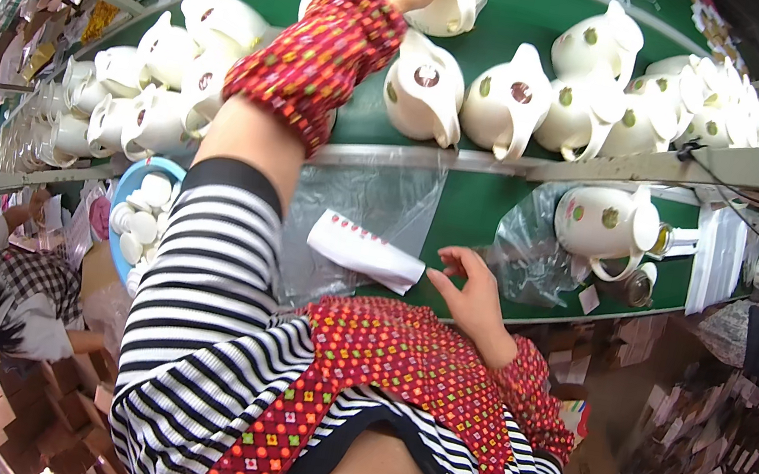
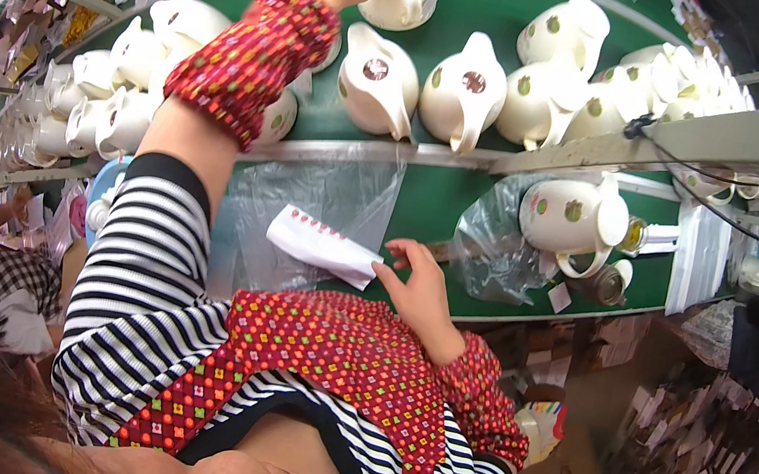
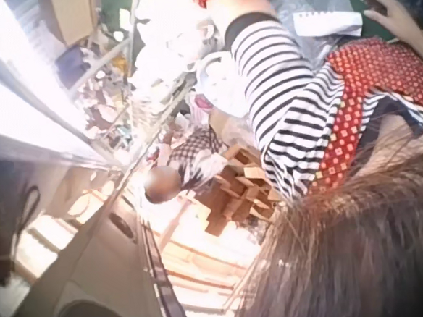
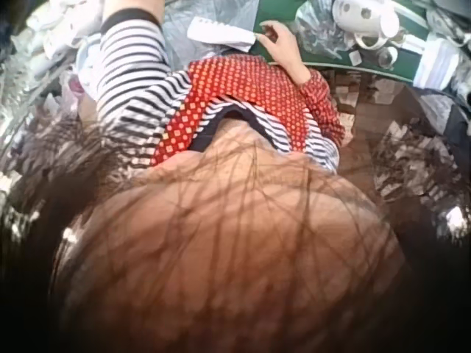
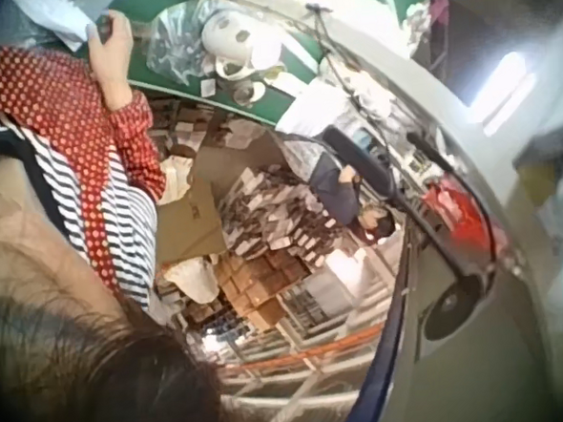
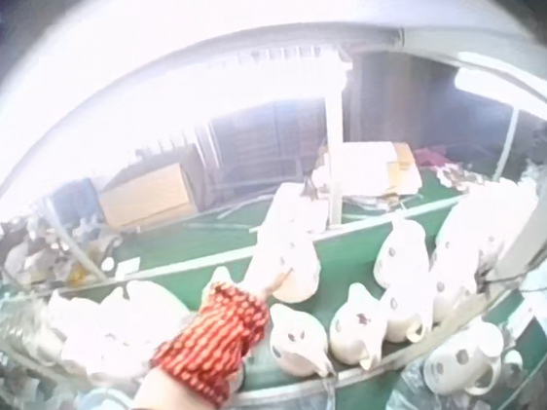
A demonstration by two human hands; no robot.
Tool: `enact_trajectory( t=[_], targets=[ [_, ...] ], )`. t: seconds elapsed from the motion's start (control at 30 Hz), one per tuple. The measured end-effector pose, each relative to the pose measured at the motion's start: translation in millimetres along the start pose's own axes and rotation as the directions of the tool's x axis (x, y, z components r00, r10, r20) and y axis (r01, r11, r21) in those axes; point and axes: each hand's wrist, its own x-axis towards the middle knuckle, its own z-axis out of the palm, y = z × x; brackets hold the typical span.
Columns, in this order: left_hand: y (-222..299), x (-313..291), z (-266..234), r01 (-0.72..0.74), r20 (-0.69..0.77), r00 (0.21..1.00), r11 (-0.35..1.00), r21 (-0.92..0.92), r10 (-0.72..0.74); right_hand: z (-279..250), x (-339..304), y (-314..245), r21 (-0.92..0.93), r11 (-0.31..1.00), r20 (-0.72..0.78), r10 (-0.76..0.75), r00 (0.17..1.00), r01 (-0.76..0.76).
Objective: The person repeatedly picks up white ceramic pitchers from a green conveyor belt, places a small round white cap into the spout, and returns the pitcher to the belt. The person also handles a strip of small red stickers, peeling and applying them to the pitchers. The work area includes a blue basin of caps and stacks of finished pitchers.
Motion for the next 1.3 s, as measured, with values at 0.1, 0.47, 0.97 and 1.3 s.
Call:
enact_trajectory(
  t=[0.1, 0.47, 0.97, 1.3],
  targets=[
    [-106.7, -86.8, 25.1, 0.077, 0.054, 0.99, 0.829, 0.553, -0.128, 35.4, 20.5, 14.7, -0.17, 0.978, 0.258, -0.074, 0.963, 0.12],
    [72.6, -129.4, -74.9, 0.3, 0.011, 0.952, 0.938, 0.176, -0.307, 123.8, 67.7, 68.3, -0.588, 0.747, 0.271, -0.18, 0.946, 0.311],
    [299.9, -370.1, -167.4, 0.623, 0.601, 0.534, 0.758, 0.196, -0.594, 80.0, 69.4, 50.1, -0.21, 0.758, 0.491, -0.465, 0.737, 0.618],
    [376.8, -312.3, -228.7, 0.709, 0.29, 0.667, 0.704, 0.037, -0.687, 25.4, 28.7, -52.7, -0.211, 0.546, 0.535, -0.629, 0.564, 0.81]
  ],
)
